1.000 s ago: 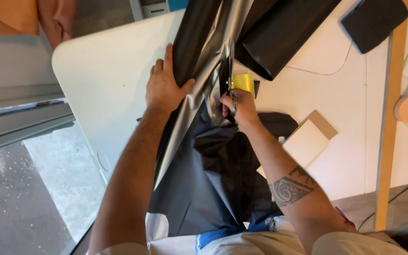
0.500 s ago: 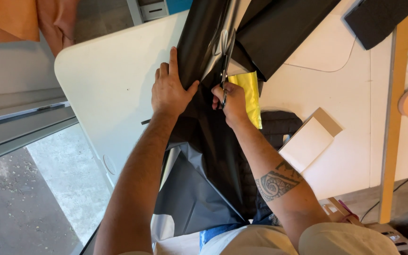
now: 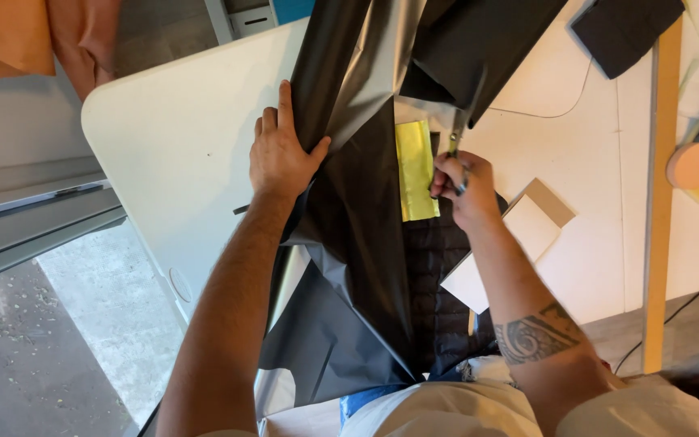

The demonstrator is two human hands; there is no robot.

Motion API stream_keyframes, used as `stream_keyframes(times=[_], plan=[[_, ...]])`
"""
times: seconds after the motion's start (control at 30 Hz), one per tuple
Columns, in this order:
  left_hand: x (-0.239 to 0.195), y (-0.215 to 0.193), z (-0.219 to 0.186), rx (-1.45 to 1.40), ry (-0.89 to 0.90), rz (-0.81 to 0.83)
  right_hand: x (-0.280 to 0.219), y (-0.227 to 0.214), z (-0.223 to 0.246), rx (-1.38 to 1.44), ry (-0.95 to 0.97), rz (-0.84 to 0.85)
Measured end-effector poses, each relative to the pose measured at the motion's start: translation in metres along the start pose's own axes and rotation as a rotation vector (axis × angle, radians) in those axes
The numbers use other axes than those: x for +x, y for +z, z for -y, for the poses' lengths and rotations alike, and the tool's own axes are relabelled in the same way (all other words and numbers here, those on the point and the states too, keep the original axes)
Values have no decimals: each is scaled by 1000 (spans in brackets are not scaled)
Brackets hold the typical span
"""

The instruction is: Cutting a large piece of black fabric or synthetic leather using scissors on a workshop table.

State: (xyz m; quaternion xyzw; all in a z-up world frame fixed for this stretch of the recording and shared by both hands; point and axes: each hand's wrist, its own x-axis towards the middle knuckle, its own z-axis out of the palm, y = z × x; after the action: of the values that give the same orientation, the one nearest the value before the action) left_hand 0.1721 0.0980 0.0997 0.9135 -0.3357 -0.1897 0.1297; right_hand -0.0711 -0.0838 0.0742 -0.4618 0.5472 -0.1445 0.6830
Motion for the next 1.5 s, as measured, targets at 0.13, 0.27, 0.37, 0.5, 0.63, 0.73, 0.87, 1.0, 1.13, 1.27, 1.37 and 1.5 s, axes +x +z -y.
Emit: stream_keyframes(times=[0.13, 0.27, 0.37, 0.5, 0.63, 0.73, 0.87, 1.0, 1.13, 1.27, 1.37, 1.5], plan=[[-1, -6, -3, -11, 9, 6, -49, -35, 17, -46, 31, 19], [1, -9, -6, -20, -8, 17, -112, -61, -7, -227, 48, 156], [-2, -6, -6, -2, -12, 16, -123, -56, -8, -230, 8, 223], [1, -2, -5, 15, -5, -19, -49, -6, 51, -176, -526, 171], [1, -5, -10, -13, -55, 17, 69, 9, 51, -87, -442, 265], [4, -3, -10, -13, -39, -10, 114, -28, 35, -199, -372, 47], [-1, 2, -8, -15, -45, 5, 59, -56, 51, -683, -603, -360], [-3, -1, -7, 17, -1, -45, 2, -1, 30, -160, -566, -35], [0, 2, -6, 32, -9, -36, -52, 22, 8, -32, -256, 165], [-4, 2, -3, 15, -8, -43, -68, 30, -9, 105, 157, 271], [-1, -1, -6, 7, -12, -34, -60, 32, -10, 52, 202, 286], [-3, -3, -7, 6, -24, -12, -53, 37, 2, 8, 242, 305]])
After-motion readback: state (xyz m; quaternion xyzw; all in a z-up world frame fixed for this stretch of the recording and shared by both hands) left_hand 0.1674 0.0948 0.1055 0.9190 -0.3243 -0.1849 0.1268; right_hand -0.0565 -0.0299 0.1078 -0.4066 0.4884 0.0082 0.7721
